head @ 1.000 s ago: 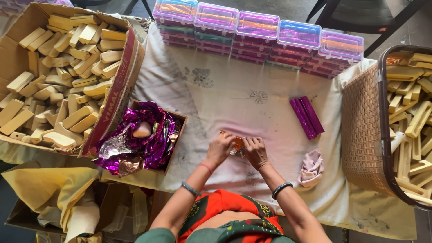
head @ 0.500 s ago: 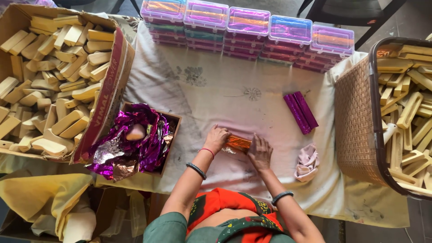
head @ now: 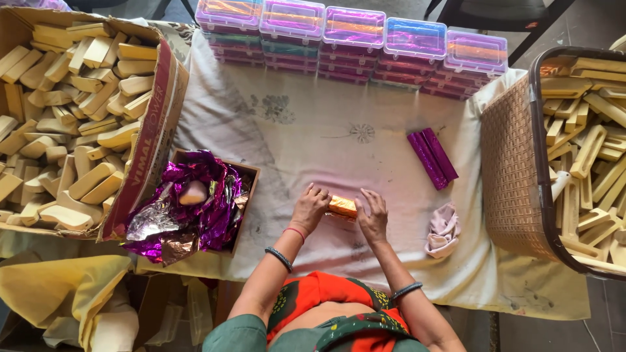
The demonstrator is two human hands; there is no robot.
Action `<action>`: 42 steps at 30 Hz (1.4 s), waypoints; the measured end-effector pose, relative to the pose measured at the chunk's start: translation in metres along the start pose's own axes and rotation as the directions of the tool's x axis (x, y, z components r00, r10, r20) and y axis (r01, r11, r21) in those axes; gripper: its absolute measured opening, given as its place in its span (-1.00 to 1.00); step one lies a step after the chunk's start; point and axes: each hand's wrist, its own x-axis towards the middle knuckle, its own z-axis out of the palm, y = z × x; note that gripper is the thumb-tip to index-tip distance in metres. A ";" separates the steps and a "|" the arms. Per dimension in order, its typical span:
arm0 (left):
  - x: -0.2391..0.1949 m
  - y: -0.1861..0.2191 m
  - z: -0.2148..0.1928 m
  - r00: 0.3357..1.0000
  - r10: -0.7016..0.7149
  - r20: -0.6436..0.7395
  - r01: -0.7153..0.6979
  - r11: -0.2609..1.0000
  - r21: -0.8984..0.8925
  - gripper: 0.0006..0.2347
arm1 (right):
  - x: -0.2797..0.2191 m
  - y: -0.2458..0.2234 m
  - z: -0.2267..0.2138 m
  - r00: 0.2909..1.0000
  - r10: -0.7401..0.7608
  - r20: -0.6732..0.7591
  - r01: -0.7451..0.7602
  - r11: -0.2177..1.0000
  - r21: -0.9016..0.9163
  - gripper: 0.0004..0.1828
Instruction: The person wraps a wooden block in shiny foil paper and places it on the floor. They then wipe a clear plastic container with a cloth and place the wrapped block inside.
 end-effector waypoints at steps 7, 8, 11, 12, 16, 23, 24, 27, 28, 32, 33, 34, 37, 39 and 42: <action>-0.014 0.008 -0.002 0.995 0.019 -0.094 -0.013 0.998 0.065 -0.76 | 0.035 -0.026 -0.001 0.890 -0.241 0.386 0.289 0.955 -0.069 -0.42; -0.015 0.008 -0.001 0.994 0.023 -0.106 -0.018 0.998 0.052 -0.77 | 0.036 -0.026 0.002 0.859 -0.195 0.474 0.293 0.946 -0.141 -0.43; -0.021 0.006 0.002 0.990 0.002 -0.139 -0.006 1.000 -0.025 -0.75 | 0.034 -0.011 0.013 0.805 -0.107 0.583 0.281 0.935 -0.217 -0.50; -0.025 0.005 0.003 0.988 -0.022 -0.154 0.008 0.996 -0.091 -0.72 | 0.031 -0.003 0.017 0.788 -0.070 0.612 0.256 0.941 -0.223 -0.55; -0.020 -0.006 -0.008 0.983 -0.183 -0.003 0.165 0.896 -0.411 -0.82 | 0.025 -0.015 0.014 0.803 -0.141 0.579 0.322 0.920 -0.222 -0.58; -0.006 -0.028 0.011 0.930 -0.361 0.074 0.352 0.808 -0.473 -0.68 | 0.004 -0.030 0.010 0.848 -0.332 0.414 0.430 0.886 -0.171 -0.58; -0.008 -0.030 0.021 0.943 -0.295 0.152 0.332 0.832 -0.445 -0.68 | -0.002 -0.030 0.011 0.850 -0.371 0.374 0.449 0.882 -0.145 -0.58; -0.009 -0.028 -0.010 0.851 -0.247 0.463 0.432 0.831 -0.350 -0.79 | -0.014 -0.024 0.017 0.845 -0.444 0.298 0.496 0.859 -0.127 -0.64; -0.014 -0.029 -0.007 0.849 -0.248 0.466 0.434 0.831 -0.347 -0.79 | -0.019 -0.023 0.019 0.846 -0.442 0.299 0.494 0.861 -0.124 -0.64; -0.028 -0.034 0.003 0.945 -0.172 0.277 0.279 0.867 -0.414 -0.74 | -0.023 -0.030 0.018 0.867 -0.364 0.339 0.422 0.900 -0.113 -0.68; -0.031 -0.034 0.007 0.965 -0.168 0.202 0.242 0.868 -0.434 -0.74 | -0.022 -0.033 0.016 0.878 -0.351 0.324 0.389 0.919 -0.058 -0.63; -0.031 -0.032 0.003 0.964 -0.172 0.205 0.247 0.866 -0.436 -0.74 | -0.019 -0.042 0.008 0.877 -0.350 0.329 0.389 0.920 -0.057 -0.63; -0.036 -0.032 -0.004 0.936 -0.214 0.280 0.322 0.844 -0.430 -0.75 | -0.014 -0.047 0.004 0.838 -0.405 0.365 0.433 0.901 0.007 -0.36; -0.037 -0.034 0.001 0.956 -0.177 0.234 0.267 0.856 -0.442 -0.67 | -0.016 -0.019 0.018 0.822 -0.372 0.431 0.457 0.883 -0.110 -0.53; -0.048 -0.018 -0.013 0.947 -0.320 0.016 0.290 0.835 -0.468 -0.40 | -0.019 -0.013 0.015 0.819 -0.378 0.431 0.480 0.863 -0.156 -0.53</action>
